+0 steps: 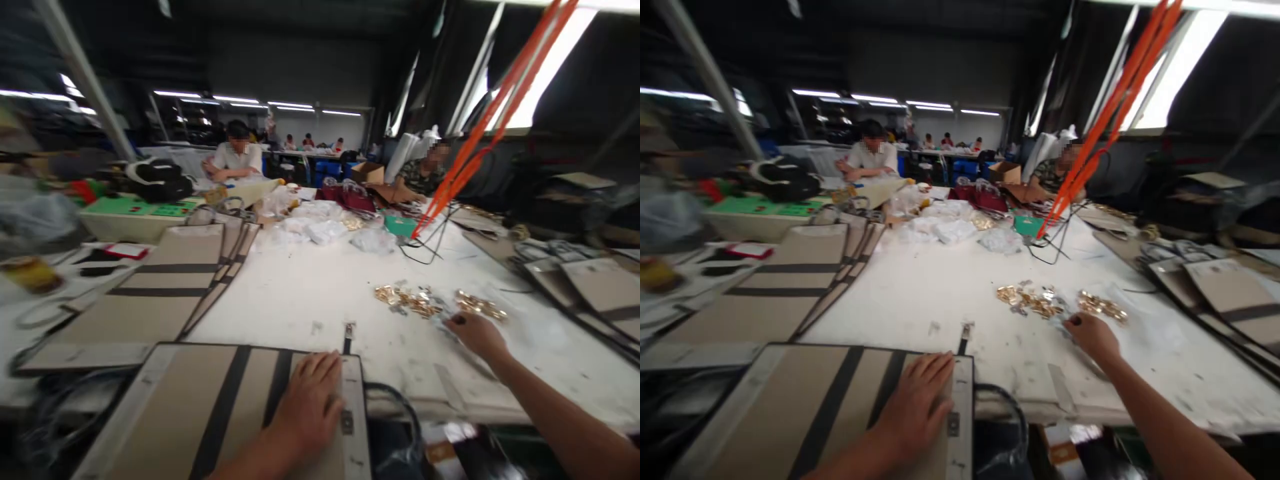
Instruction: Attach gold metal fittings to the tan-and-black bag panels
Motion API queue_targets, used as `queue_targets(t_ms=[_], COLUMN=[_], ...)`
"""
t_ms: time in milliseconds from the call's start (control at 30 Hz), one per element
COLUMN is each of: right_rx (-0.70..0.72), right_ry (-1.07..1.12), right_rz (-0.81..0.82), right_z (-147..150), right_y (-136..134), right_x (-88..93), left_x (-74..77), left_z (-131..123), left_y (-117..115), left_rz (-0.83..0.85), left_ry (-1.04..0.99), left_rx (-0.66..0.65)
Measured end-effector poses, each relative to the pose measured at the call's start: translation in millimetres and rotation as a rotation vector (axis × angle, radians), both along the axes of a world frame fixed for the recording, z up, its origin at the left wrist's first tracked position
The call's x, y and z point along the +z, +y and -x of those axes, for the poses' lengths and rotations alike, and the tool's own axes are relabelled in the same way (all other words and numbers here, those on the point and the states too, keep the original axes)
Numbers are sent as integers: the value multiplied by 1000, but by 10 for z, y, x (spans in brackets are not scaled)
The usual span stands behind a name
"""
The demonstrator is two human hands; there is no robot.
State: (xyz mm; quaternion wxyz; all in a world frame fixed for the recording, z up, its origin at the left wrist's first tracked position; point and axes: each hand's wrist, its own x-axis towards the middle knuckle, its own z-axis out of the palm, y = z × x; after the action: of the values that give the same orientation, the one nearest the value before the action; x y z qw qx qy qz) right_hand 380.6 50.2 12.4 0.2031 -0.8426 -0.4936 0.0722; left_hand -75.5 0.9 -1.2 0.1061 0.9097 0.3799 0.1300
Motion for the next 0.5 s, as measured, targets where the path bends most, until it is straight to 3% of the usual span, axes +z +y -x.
queue_targets(t_ms=[67,200,500], right_rx=[-42,-52,61], right_ry=[26,101,155], right_rz=[53,32,64], right_z=[-191,-167,263], right_y=[-189,-170,-252], right_x=[-3,7,313], left_x=[-81,-158,17], left_z=[-13,-29,-70], left_y=[63,86,16], left_rz=[-55,-146,-21], left_ry=[-3,-21,-37], left_rx=[-9,-28,-9])
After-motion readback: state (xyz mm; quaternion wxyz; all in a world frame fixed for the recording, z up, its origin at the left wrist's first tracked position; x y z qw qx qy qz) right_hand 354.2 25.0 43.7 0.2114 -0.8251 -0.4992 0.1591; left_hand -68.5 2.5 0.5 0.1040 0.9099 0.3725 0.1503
